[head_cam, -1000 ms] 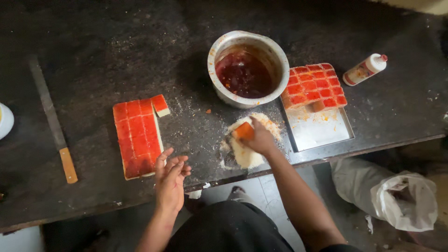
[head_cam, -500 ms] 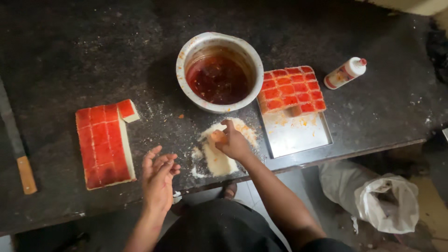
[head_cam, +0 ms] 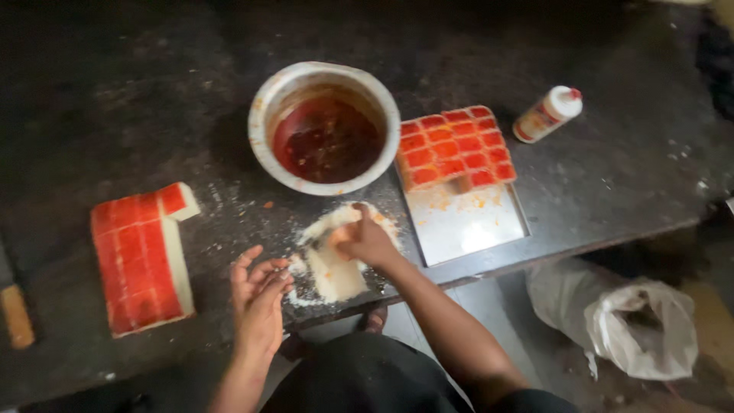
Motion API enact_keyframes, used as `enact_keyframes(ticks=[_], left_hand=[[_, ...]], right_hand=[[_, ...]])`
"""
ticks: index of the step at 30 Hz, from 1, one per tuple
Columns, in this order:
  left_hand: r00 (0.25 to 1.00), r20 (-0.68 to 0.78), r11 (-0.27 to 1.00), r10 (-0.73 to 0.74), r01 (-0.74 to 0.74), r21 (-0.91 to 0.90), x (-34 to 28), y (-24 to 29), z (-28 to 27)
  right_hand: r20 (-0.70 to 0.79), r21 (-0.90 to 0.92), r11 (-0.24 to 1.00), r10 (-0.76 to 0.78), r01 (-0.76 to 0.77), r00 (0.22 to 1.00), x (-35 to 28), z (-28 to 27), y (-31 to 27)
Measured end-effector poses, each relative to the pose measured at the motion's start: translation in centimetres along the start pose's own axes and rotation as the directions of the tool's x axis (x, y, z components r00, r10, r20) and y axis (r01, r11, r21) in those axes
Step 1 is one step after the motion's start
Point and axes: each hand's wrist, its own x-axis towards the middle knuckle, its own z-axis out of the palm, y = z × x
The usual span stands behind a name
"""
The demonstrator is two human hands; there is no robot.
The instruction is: The person dips small squares of cake into a bowl of liquid and then coats them in white powder.
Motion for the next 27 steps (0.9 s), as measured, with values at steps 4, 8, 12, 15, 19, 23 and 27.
enact_keyframes(ticks=[4,8,12,15,19,23,27], left_hand=[[0.998,0.023,0.999,-0.054,0.054,-0.008,0.6,-0.9,1.8],[0.994,0.068,0.997,-0.081,0.081,0.004,0.9,-2.1,3.7],[0.989,0.133,0.998,-0.067,0.065,0.024,1.2,-3.2,5.1],[0.990,0.121,0.996,-0.078,0.073,0.045,1.6,-3.4,5.6],[0.990,0.115,0.996,-0.080,0.076,0.047,1.5,-3.7,5.7],[0.993,0.085,0.995,-0.076,0.070,0.071,1.3,-3.3,5.4],[0.996,0.024,0.992,-0.087,0.084,0.096,0.9,-2.7,4.9]], right_hand=[[-0.226,0.476,0.879,0.164,-0.037,0.960,0.3,-7.5,7.5],[-0.735,-0.084,0.985,-0.165,0.154,0.658,0.7,-11.3,12.4],[-0.844,-0.167,0.984,-0.177,0.066,0.507,-0.2,-10.0,13.8],[-0.830,0.104,0.994,0.108,-0.038,0.548,-0.7,-9.4,13.1],[-0.859,0.152,0.988,0.135,-0.006,0.493,1.4,-9.9,12.8],[-0.877,0.153,0.988,0.135,0.001,0.461,2.4,-10.6,13.5],[-0.872,0.090,0.996,0.066,0.026,0.486,1.8,-9.1,13.8]])
